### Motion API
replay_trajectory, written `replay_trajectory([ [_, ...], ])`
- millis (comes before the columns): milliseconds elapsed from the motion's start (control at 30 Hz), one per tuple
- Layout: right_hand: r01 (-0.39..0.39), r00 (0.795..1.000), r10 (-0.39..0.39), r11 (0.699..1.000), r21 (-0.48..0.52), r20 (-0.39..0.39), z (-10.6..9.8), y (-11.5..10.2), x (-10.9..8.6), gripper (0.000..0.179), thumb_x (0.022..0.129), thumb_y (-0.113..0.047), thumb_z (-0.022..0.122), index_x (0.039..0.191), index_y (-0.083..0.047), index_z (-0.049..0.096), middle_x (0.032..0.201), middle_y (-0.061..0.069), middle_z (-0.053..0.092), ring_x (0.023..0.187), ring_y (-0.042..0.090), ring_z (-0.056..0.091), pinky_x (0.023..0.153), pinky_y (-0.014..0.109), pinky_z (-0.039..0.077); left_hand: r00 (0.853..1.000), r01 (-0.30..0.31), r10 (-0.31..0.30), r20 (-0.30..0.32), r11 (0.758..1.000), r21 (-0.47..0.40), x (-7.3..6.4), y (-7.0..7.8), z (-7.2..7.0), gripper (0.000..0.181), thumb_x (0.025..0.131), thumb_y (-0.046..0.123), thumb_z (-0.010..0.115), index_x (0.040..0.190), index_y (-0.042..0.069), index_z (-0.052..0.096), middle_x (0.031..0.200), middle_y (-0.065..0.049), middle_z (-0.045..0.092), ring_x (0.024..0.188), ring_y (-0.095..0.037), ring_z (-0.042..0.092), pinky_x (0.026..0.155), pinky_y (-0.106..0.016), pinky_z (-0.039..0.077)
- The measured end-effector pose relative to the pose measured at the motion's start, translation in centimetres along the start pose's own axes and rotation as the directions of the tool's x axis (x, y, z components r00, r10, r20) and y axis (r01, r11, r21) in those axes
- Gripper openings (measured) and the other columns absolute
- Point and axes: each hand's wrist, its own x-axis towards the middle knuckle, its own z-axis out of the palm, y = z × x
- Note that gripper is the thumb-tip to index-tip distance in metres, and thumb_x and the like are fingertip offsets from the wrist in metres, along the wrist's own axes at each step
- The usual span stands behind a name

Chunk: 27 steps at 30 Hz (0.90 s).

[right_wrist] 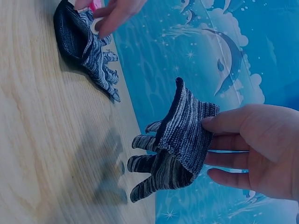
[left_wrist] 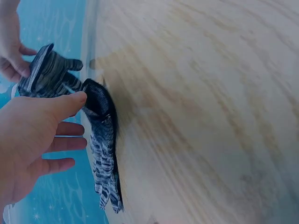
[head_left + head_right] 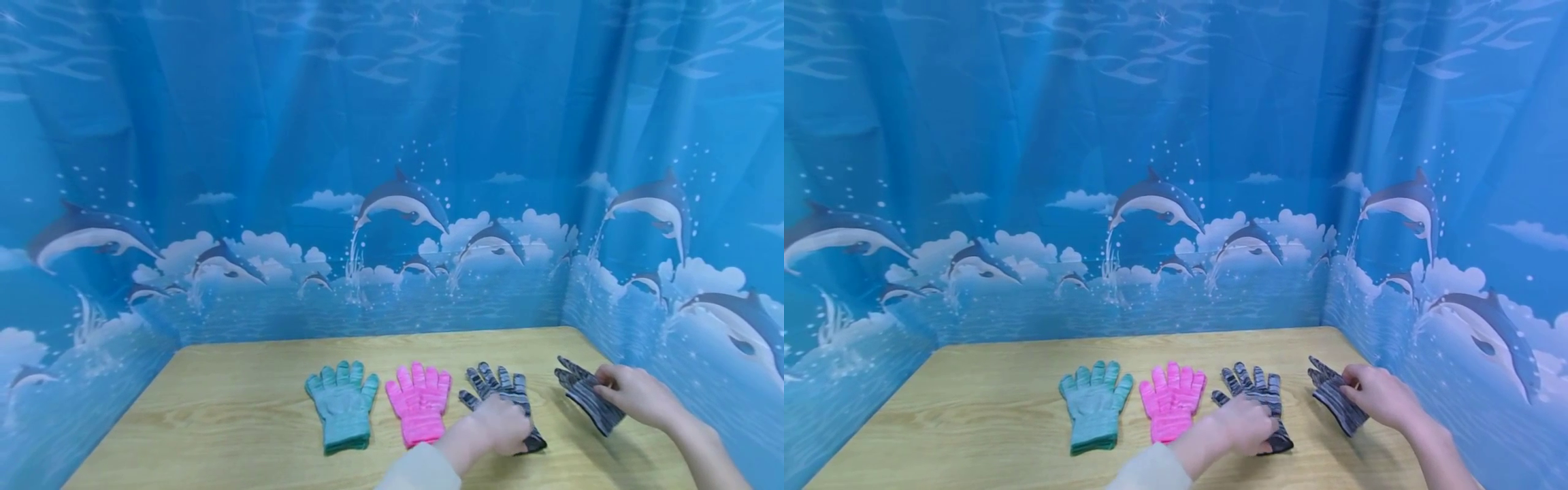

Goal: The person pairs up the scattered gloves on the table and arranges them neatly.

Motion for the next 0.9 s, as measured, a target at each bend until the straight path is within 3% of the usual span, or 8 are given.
replay_trajectory([
  [167, 0.025, 1.0, -0.025, 1.0, 0.001, -0.006, 0.2, -0.7, -0.1, 0.01, 0.085, -0.012, 0.062, 0.093, -0.006, 0.065, 0.08, -0.003, 0.06, 0.068, 0.01, 0.054, 0.056, 0.03, 0.044, 0.999, -0.039, 0.038, 0.034, 0.999, 0.015, -0.2, 0.7, 0.4, 0.017, 0.084, 0.045, 0.062, 0.1, 0.037, 0.065, 0.099, 0.021, 0.06, 0.091, 0.001, 0.056, 0.079, -0.022, 0.04],
  [333, 0.067, 0.996, -0.068, 0.997, -0.03, -0.049, 0.5, -1.2, -0.1, 0.008, 0.084, -0.01, 0.063, 0.091, -0.008, 0.065, 0.08, -0.004, 0.061, 0.069, 0.011, 0.056, 0.057, 0.032, 0.047, 0.994, -0.099, 0.103, -0.024, 0.986, 0.13, -0.9, 0.8, 0.9, 0.021, 0.089, 0.048, 0.052, 0.107, 0.04, 0.06, 0.105, 0.022, 0.056, 0.096, 0.001, 0.051, 0.079, -0.021, 0.037],
  [467, 0.09, 0.993, -0.093, 0.995, -0.047, -0.078, 0.7, -1.6, 0.2, 0.009, 0.083, -0.01, 0.065, 0.092, -0.007, 0.065, 0.082, -0.004, 0.062, 0.071, 0.014, 0.058, 0.06, 0.035, 0.049, 0.988, -0.139, 0.15, -0.041, 0.97, 0.201, -1.5, 0.6, 1.4, 0.035, 0.089, 0.058, 0.044, 0.117, 0.039, 0.053, 0.113, 0.022, 0.052, 0.101, 0.002, 0.047, 0.083, -0.02, 0.036],
  [700, 0.125, 0.979, -0.143, 0.985, -0.121, -0.148, 1.3, -2.0, 0.3, 0.007, 0.081, -0.009, 0.066, 0.087, -0.01, 0.065, 0.079, -0.005, 0.062, 0.071, 0.016, 0.06, 0.061, 0.038, 0.051, 0.989, -0.15, 0.147, 0.031, 0.978, 0.147, -2.4, 0.1, 2.0, 0.054, 0.087, 0.068, 0.035, 0.13, 0.036, 0.046, 0.121, 0.022, 0.048, 0.111, 0.002, 0.045, 0.092, -0.022, 0.035],
  [900, 0.208, 0.955, -0.237, 0.964, -0.167, -0.18, 2.1, -2.4, 0.7, 0.011, 0.079, -0.007, 0.068, 0.083, -0.016, 0.063, 0.077, -0.011, 0.056, 0.069, 0.007, 0.055, 0.057, 0.028, 0.047, 0.985, -0.164, 0.157, 0.066, 0.98, 0.114, -2.8, 0.0, 2.4, 0.056, 0.087, 0.069, 0.034, 0.133, 0.038, 0.043, 0.129, 0.023, 0.045, 0.118, 0.002, 0.041, 0.098, -0.025, 0.032],
])
